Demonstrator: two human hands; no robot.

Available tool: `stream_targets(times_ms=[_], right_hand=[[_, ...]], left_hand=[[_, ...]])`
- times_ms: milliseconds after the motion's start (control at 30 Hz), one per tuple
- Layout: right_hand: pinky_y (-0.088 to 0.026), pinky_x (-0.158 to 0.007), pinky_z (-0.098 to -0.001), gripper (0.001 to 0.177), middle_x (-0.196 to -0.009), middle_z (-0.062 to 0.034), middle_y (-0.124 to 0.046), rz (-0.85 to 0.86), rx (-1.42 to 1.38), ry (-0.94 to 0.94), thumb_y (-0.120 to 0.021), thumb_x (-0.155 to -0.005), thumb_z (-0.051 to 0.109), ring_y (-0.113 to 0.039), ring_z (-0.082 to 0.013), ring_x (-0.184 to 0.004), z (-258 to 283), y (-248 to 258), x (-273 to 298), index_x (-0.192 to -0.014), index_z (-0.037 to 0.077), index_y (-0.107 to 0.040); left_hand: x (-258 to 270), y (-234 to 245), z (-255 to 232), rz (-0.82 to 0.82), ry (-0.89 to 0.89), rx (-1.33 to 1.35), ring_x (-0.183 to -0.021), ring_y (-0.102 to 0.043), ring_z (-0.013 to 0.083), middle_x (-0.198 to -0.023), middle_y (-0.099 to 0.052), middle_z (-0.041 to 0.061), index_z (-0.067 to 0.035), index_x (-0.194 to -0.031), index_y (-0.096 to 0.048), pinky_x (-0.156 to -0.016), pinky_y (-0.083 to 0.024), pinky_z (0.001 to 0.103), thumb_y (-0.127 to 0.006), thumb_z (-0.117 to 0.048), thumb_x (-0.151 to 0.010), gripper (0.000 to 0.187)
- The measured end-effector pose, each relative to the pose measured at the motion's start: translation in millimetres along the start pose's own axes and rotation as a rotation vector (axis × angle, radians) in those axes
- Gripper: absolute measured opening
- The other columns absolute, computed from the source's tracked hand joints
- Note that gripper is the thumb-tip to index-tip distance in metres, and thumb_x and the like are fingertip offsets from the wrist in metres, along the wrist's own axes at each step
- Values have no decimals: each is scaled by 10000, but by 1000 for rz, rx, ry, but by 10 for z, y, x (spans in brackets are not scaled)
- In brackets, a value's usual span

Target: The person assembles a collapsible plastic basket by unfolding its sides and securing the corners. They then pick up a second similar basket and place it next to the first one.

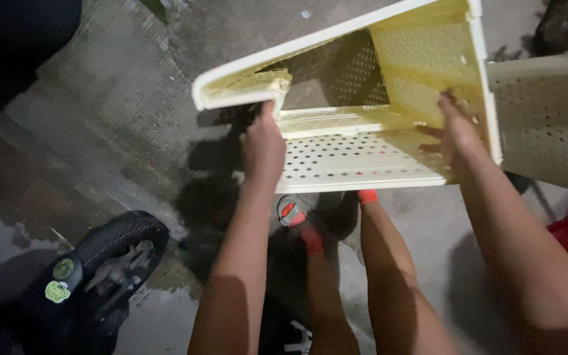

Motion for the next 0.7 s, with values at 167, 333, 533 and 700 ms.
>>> stream_targets(times_ms=[167, 333, 533, 700], right_hand=[[-427, -1067, -691, 886, -1728, -152, -70, -253, -272, 137, -354, -1013, 684, -394, -426, -1410, -136, 410, 158, -1675, 185, -40], [-331, -1105, -652, 750, -1612, -216, -284, -359, -134, -52, -388, -1034, 597, -297, -461, -1452, -159, 162, 495, -1580, 130, -173], [-337, -1107, -616, 688, -1529, -161, -387, 67, 1535, 224, -623, -911, 478, -437, -369, -1379, -158, -790, 97, -1473, 163, -380], [-595, -962, -472, 568, -1472, -159, -531, 613, 1840, 289, -381, -1130, 441, -697, -337, -1167, -580, -719, -705, -1655, 264, -257]], left_hand=[[251, 49, -562, -38, -363, -28, -951, -715, 460, -1203, -706, 267, -131, -1433, -410, -773, -597, 531, -523, 37, -869, 599], [183, 32, -377, 214, 49, 77, -931, -766, 366, -1206, -703, 216, -322, -1622, -31, -747, -635, 491, -410, -16, -1036, 762], [-55, 2, -325, 74, 109, 81, -1074, -706, 422, -1304, -672, 251, -288, -1612, -87, -843, -597, 534, -436, 30, -993, 778], [-16, -7, -323, 142, 198, 111, -1126, -691, 409, -1406, -578, 259, -226, -1615, -123, -909, -586, 515, -426, 24, -981, 745]])
Point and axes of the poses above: each hand's wrist, its own x-axis away from the middle knuckle, its own y-axis out of the back of the hand, z = x × y, the point moved 8 cm from there along -x, towards the middle knuckle
